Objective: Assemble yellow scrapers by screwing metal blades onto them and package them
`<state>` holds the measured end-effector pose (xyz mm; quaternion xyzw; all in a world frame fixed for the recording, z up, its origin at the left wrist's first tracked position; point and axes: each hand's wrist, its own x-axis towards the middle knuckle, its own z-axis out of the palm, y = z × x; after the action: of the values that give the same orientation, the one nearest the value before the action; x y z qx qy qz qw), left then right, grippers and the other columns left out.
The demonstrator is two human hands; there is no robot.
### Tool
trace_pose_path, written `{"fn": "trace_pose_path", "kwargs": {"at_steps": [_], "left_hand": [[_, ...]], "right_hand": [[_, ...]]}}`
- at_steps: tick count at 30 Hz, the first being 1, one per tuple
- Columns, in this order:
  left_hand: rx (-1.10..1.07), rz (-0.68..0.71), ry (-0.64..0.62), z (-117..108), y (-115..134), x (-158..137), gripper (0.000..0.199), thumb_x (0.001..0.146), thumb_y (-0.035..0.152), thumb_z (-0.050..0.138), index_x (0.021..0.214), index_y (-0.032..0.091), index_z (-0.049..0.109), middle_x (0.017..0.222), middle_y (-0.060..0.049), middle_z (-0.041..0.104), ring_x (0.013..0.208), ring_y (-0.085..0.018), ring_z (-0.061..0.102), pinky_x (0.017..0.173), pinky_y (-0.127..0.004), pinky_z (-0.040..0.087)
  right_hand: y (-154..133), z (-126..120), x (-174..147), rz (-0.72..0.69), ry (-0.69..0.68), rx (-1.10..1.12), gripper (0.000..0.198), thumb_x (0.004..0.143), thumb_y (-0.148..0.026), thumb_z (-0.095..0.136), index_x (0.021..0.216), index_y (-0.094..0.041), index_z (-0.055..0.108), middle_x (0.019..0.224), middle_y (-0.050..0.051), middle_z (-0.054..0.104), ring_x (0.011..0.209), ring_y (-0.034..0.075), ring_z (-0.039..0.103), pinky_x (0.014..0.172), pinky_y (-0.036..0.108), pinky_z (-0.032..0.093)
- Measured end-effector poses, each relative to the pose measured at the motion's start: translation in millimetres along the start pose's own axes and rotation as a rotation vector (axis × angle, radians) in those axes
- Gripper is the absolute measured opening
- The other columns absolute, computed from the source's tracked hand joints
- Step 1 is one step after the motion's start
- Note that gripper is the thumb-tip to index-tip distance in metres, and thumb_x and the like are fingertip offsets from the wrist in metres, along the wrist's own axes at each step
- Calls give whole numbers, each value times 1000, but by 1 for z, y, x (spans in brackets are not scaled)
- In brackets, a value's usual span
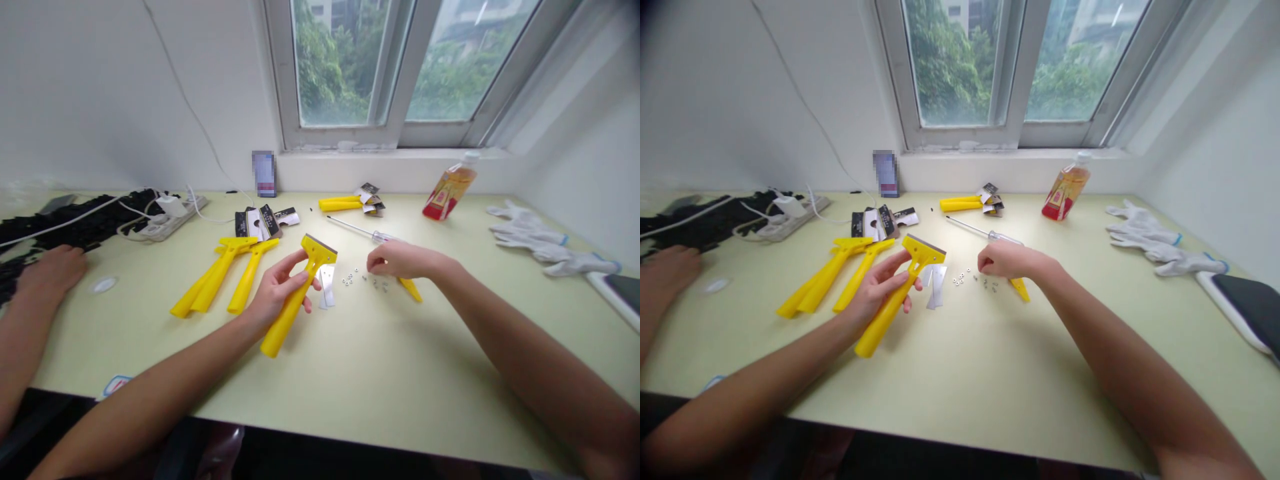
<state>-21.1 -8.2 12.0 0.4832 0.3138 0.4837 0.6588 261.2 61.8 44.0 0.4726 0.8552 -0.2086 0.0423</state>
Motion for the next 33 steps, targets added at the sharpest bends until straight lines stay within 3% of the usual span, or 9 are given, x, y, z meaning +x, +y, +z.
{"fn": "trace_pose_path", "kwargs": {"at_steps": [5,8,12,21,33], "left_hand": [[-63,-91,-22,3,-7,-1,54,81,28,71,131,19,55,116,-15,64,81,-21,67,46,-24,56],[-115,-108,-74,5,-11,-4,54,80,28,72,131,19,55,106,-13,66,80,-21,67,45,-24,56],[-162,-109,-116,6,-15,-6,49,80,28,72,126,22,57,110,-12,65,80,-21,67,44,-25,57],[-159,-121,-137,7,-12,-7,47,81,26,70,127,23,58,134,-14,53,81,-19,66,46,-23,57],[-148,-135,-189,7,-7,-9,45,81,25,70,124,24,60,137,-13,50,76,-15,64,43,-20,54]], "right_hand": [[-38,6,3,-279,500,244,16,89,-30,57,89,-23,71,86,3,70,75,15,62,71,30,48],[-65,19,3,-451,680,373,12,89,-29,60,89,-24,71,88,4,66,78,15,61,70,31,50],[-84,33,6,-471,737,444,8,88,-27,63,90,-27,71,86,4,64,80,18,61,70,34,51],[-81,35,8,-418,732,495,6,88,-23,62,89,-24,68,86,3,63,80,17,60,72,33,50],[-84,32,6,-394,744,515,5,85,-23,63,88,-22,59,87,2,60,81,16,55,72,33,46]]}}
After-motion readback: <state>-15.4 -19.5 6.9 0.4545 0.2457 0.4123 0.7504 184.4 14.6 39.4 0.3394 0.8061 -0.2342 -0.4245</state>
